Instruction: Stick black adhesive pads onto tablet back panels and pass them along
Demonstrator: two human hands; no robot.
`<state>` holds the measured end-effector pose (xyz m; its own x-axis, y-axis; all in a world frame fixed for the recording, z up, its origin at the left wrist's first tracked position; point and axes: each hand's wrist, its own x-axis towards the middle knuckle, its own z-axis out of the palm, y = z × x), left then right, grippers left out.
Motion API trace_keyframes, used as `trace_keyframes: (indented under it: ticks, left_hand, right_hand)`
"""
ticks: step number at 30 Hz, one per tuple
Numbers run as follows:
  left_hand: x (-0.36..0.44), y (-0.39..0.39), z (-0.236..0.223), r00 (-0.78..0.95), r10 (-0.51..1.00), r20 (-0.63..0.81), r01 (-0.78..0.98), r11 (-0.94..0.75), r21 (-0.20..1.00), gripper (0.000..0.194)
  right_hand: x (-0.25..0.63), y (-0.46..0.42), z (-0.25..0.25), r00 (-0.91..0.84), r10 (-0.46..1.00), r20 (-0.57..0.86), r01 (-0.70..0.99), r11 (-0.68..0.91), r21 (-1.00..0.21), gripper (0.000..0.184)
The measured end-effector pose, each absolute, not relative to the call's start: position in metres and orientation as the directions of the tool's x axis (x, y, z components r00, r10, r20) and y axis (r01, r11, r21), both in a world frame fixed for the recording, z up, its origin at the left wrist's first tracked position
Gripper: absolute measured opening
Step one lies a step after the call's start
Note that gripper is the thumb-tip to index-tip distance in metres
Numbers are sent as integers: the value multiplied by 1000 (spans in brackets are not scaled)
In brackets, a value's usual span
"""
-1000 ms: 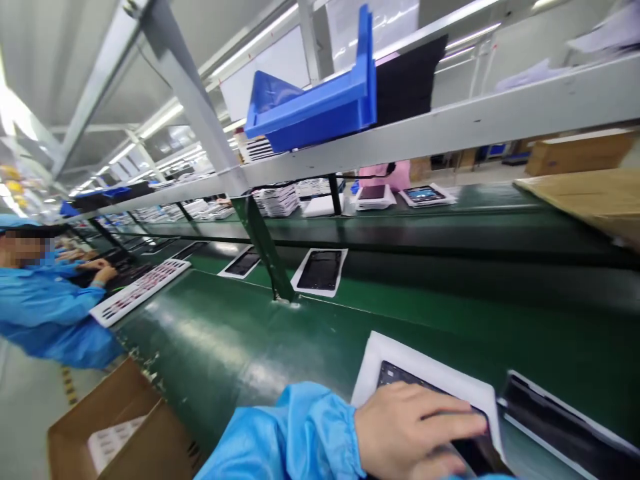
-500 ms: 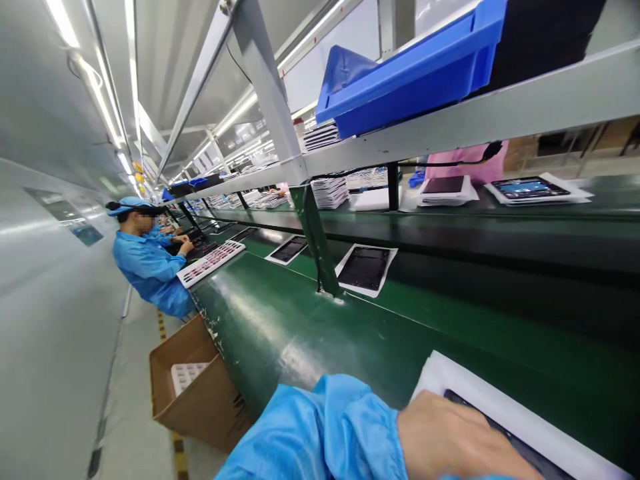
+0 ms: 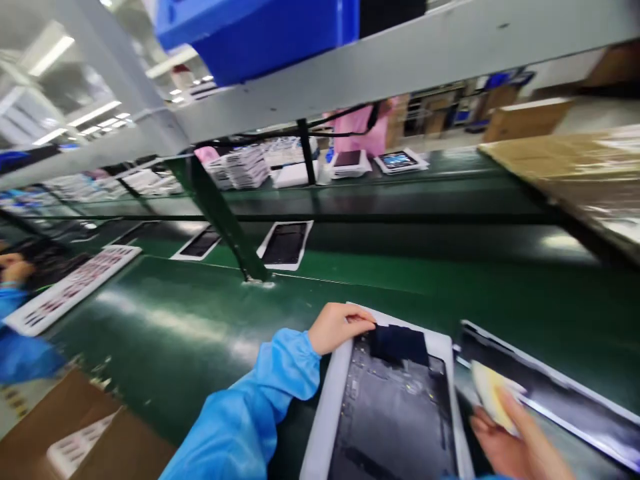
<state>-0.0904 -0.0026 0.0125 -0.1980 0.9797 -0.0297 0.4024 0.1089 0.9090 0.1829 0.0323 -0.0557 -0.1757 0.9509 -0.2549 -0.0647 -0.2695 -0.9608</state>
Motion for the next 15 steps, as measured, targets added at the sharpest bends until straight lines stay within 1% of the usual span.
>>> trace_keyframes:
  ticks: [1,2,4,6,9,12,15]
  left_hand:
    - [-91,-1,10,-182,981,-63,395,131,909,15]
    - [-91,1,8,-161,983,-89,394,147,907,18]
    - [-91,3,5,-114,985,-126,406,162,899,20]
    - [-91,5,1,-69,985,-157,420,171,891,17]
    - [-90,7,-2,-9,979,-202,438,185,879,18]
    - [-90,9,-3,31,972,-233,462,193,866,20]
    - [-89,11,-4,56,965,-256,479,199,855,22]
  right_hand:
    - [179,31,-49,-159,924,-348,-212,-376,-902,30]
    - [174,30,-42,-137,910,-391,-316,-414,-854,31]
    - [160,30,-28,-117,904,-411,-418,-420,-805,34]
    - [149,30,-18,-84,917,-390,-440,-385,-811,37]
    - [143,26,-18,-26,944,-329,-349,-318,-881,39]
    - [146,19,-26,18,967,-256,-169,-249,-954,45]
    - [148,13,-33,42,989,-143,-4,-143,-990,43]
